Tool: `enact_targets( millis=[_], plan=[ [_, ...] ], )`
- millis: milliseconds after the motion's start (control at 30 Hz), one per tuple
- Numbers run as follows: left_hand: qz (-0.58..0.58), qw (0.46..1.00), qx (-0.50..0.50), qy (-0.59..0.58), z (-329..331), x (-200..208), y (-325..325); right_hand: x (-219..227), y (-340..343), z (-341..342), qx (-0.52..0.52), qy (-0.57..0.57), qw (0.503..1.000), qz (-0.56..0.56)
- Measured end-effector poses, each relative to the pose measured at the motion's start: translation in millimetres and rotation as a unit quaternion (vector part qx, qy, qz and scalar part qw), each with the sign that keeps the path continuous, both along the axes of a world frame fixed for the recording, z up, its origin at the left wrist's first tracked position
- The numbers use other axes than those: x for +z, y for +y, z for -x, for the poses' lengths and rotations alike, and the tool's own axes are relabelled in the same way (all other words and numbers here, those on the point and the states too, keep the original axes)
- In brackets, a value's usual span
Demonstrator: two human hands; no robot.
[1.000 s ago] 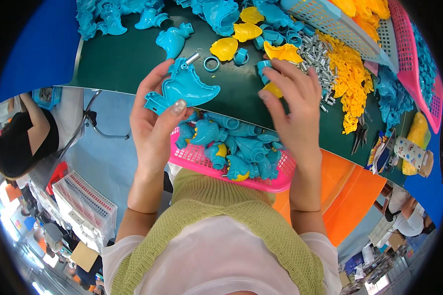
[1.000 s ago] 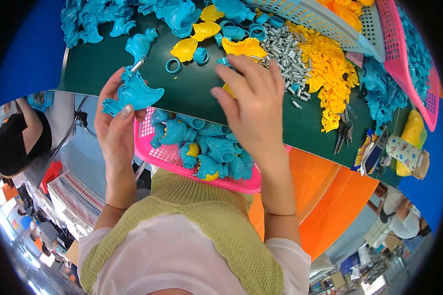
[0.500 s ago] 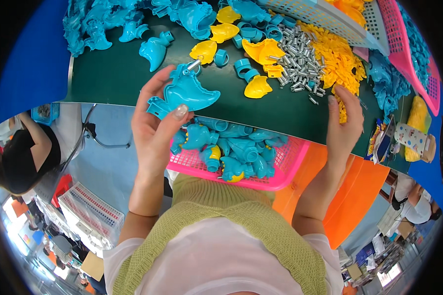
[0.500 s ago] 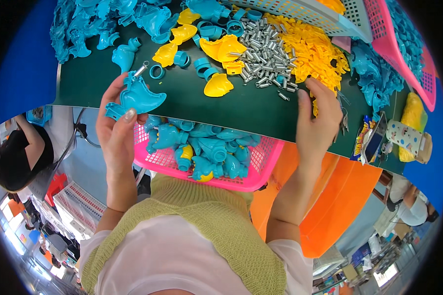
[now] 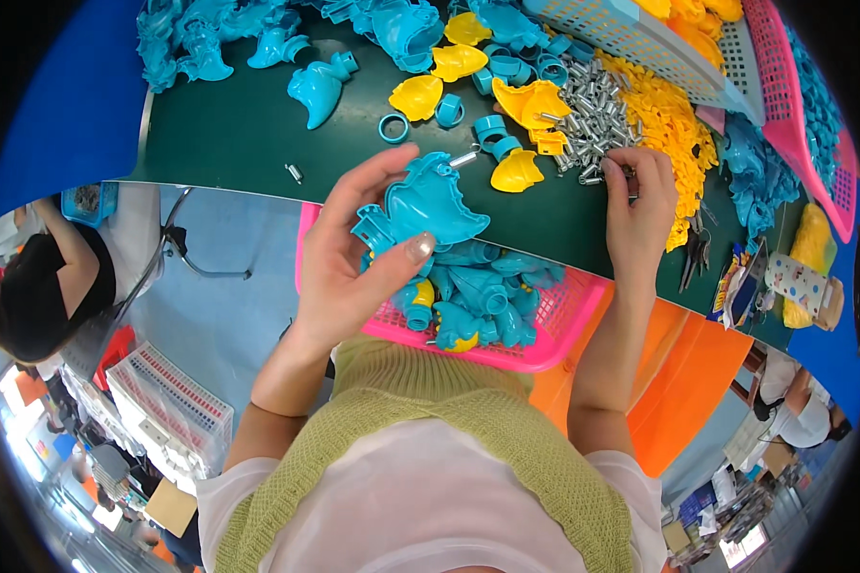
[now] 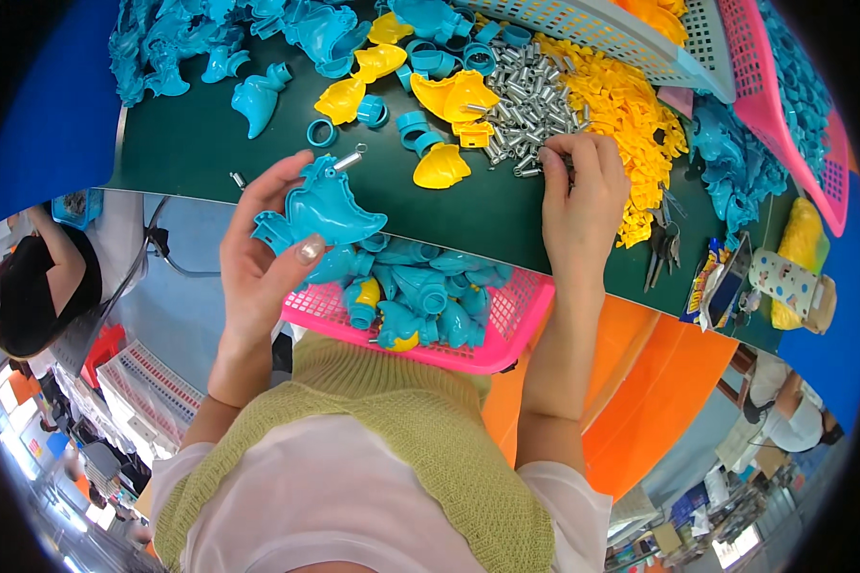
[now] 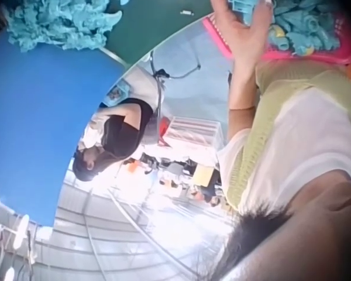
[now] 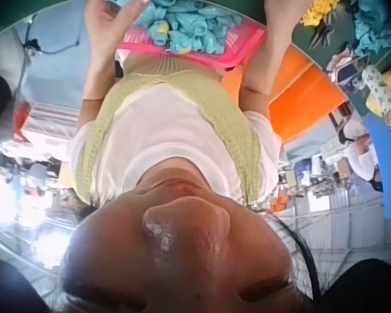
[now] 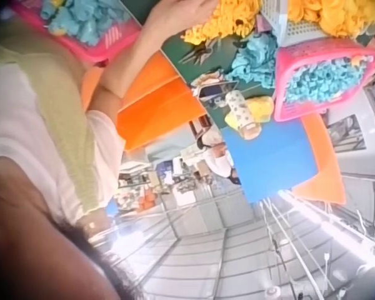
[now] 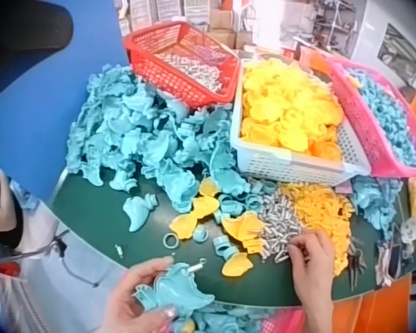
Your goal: Assemble small plastic dinosaur figurines by snapping together various colored pieces.
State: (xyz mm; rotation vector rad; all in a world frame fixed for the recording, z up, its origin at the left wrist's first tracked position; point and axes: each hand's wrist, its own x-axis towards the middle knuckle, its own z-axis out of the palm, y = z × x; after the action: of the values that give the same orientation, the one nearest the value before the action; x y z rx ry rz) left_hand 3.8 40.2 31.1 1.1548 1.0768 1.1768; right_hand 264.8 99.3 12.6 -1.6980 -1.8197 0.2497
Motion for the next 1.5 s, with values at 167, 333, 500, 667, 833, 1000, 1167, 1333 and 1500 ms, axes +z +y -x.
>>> enact_targets(
  millis=[167,333,500,667,833,1000,1167,1333,1500],
  plan=[
    [0.006,1.0,-0.008,0.009,0,1,2,-2,0,0,0.007,-0.044,0.998,-0.032],
    [0.008,1.0,-0.008,0.008,1,-1,1,0,-1,-1,0.008,0.015,1.0,-0.015],
    [0.019,1.0,-0.012,0.007,1,-1,1,4,-1,1,0.009,0.021,1.0,-0.007],
    [0.016,1.0,-0.019,0.013,0,-3,2,1,-5,-6,0.015,-0.017,1.0,0.0],
    [0.011,1.0,-0.02,0.02,0,-3,2,-1,4,-28,-0.109,-0.182,0.968,-0.132],
    [0.008,0.999,-0.027,0.034,-2,-3,2,-5,3,-37,-0.152,-0.217,0.963,-0.056],
    [0.012,0.999,-0.03,0.035,-4,-2,3,-7,2,-41,-0.123,-0.02,0.991,-0.042],
    [0.019,0.999,-0.028,0.025,-6,-3,4,3,-3,-33,-0.104,0.019,0.987,-0.119],
    [0.018,0.998,-0.045,0.037,-9,0,5,11,-12,-9,-0.08,0.187,0.974,-0.1]
  ],
)
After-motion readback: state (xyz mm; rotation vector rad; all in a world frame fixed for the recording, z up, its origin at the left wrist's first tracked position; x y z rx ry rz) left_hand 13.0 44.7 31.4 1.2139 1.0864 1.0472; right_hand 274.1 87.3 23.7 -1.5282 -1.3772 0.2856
